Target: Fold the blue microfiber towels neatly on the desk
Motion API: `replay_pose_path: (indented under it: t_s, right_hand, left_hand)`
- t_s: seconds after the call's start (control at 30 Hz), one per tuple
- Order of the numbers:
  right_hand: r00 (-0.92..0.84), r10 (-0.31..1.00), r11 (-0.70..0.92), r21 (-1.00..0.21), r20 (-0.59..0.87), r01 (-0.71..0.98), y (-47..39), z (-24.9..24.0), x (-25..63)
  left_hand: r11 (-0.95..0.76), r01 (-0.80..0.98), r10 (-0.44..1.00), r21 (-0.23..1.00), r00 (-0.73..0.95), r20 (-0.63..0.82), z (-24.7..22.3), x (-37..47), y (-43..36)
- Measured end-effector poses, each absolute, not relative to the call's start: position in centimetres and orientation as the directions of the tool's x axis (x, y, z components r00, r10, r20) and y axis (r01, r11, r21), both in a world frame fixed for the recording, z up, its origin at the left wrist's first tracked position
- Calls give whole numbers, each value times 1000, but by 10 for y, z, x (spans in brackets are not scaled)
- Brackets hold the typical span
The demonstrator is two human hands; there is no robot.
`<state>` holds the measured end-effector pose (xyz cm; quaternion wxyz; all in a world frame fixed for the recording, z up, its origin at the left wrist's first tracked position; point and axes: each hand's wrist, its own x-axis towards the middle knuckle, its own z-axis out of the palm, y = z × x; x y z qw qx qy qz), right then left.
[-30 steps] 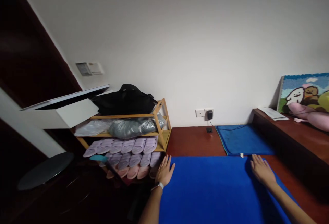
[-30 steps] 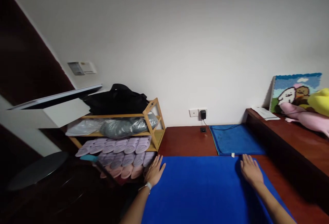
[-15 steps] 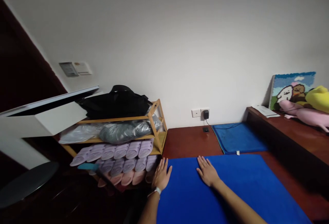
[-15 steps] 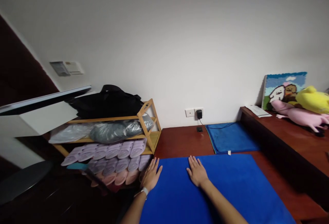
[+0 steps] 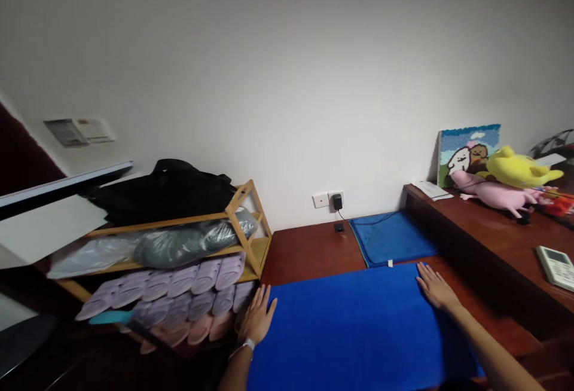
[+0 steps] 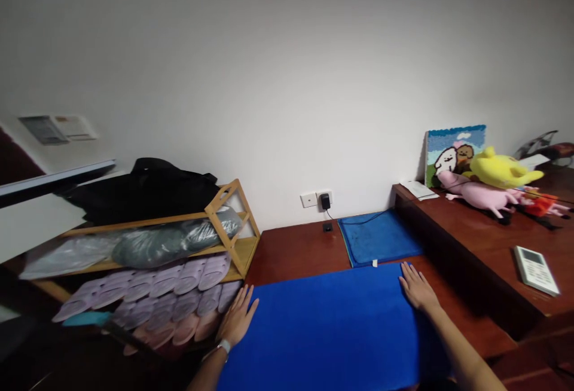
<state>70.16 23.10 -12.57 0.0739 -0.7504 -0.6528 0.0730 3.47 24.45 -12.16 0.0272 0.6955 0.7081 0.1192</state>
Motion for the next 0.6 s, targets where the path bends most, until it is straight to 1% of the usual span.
replay_pose_path:
  t_s: [0.1, 0.2, 0.27, 0.37, 0.43, 0.47, 0.53, 0.6]
  right_hand:
    - [132, 991, -134, -218, -25, 967, 225, -118, 699]
    - [98, 995, -93, -232, 7, 968, 217, -112, 672]
    - [34, 999, -24, -245, 39, 969, 211, -109, 637]
    - [-98, 989, 126, -281, 111, 952, 199, -104, 554]
    - [-196, 962, 251, -337, 190, 907, 187, -99, 486]
    - [-234, 950, 296, -359, 205, 885, 180, -96, 451]
    - [-315, 928, 369, -388, 198, 844, 168, -91, 387]
    - [-379, 907, 422, -408, 186, 810, 158, -87, 338]
  left_hand:
    - [15, 961, 996, 274, -38, 79, -110, 38, 241]
    - [12, 939, 998, 344, -33, 56, -96, 36, 238]
    - [6, 934, 997, 356, -32, 66, -87, 32, 235]
    - [-27, 935, 995, 354, -10, 103, -80, 31, 222]
    - [-106, 938, 986, 330, 57, 157, -82, 37, 203]
    - [-166, 938, 975, 304, 111, 190, -84, 43, 191]
    - [-284, 931, 941, 229, 226, 251, -92, 57, 167]
    - [-333, 929, 921, 163, 283, 269, -102, 69, 146]
